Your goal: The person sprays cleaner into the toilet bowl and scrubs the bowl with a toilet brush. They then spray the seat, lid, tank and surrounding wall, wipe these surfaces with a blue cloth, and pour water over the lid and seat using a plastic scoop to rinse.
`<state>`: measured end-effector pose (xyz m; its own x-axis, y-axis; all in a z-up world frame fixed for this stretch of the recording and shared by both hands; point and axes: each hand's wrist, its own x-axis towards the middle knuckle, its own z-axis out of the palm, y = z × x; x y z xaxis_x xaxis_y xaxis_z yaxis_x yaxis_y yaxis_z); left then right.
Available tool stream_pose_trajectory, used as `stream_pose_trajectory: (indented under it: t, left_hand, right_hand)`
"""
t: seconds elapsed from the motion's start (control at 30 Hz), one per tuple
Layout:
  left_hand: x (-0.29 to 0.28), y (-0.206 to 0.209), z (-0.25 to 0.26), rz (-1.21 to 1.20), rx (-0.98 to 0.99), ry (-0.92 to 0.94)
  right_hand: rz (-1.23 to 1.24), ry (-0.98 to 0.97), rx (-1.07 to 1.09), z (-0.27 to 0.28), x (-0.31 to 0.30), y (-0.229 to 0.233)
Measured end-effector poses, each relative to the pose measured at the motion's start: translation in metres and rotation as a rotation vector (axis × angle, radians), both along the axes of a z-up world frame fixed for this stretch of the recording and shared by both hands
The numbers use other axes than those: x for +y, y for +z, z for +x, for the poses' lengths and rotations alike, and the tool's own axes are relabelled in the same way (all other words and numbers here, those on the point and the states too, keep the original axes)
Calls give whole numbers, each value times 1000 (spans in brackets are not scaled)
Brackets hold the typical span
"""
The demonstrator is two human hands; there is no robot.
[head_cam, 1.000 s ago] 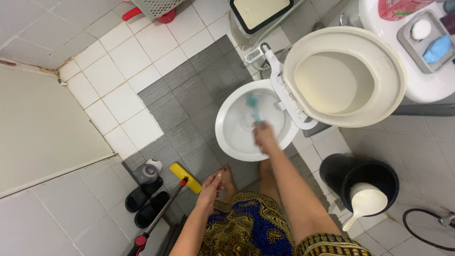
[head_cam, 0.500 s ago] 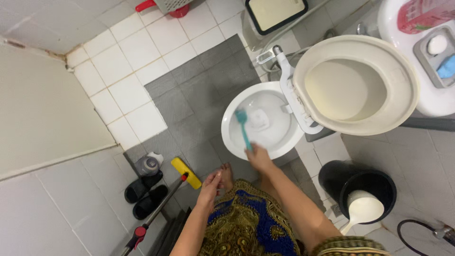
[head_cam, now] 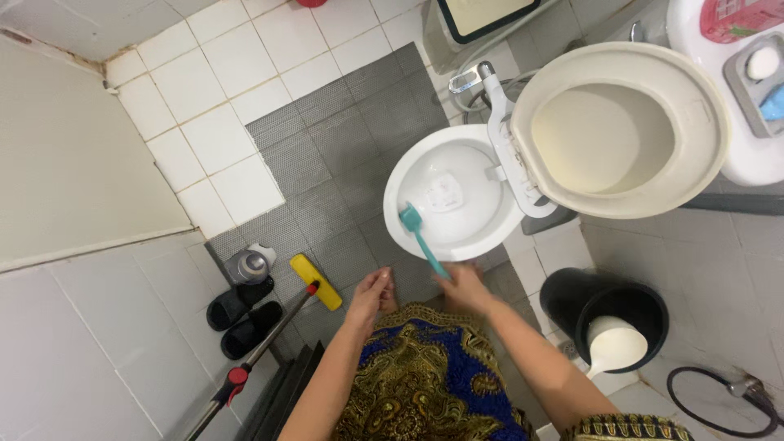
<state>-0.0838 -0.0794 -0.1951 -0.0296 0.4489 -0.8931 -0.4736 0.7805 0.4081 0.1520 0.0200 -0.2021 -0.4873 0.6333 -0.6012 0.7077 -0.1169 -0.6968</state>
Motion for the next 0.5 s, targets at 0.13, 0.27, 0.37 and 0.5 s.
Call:
stream_pose_trajectory:
  t: [0.13, 0.27, 0.37, 0.5]
  left_hand:
    - [-10, 0, -6, -42, 55, 15]
    - [-17, 0, -5, -108, 101, 81]
    - [-28, -1, 10, -23, 123, 146]
    - [-34, 2, 57, -15, 82, 244]
  right_hand:
    - [-266, -167, -260, 6, 23, 3]
    - [-407, -539, 83, -15, 96, -25]
    - [-255, -295, -12, 11, 75, -42]
    - [243, 389, 106, 94, 22, -23]
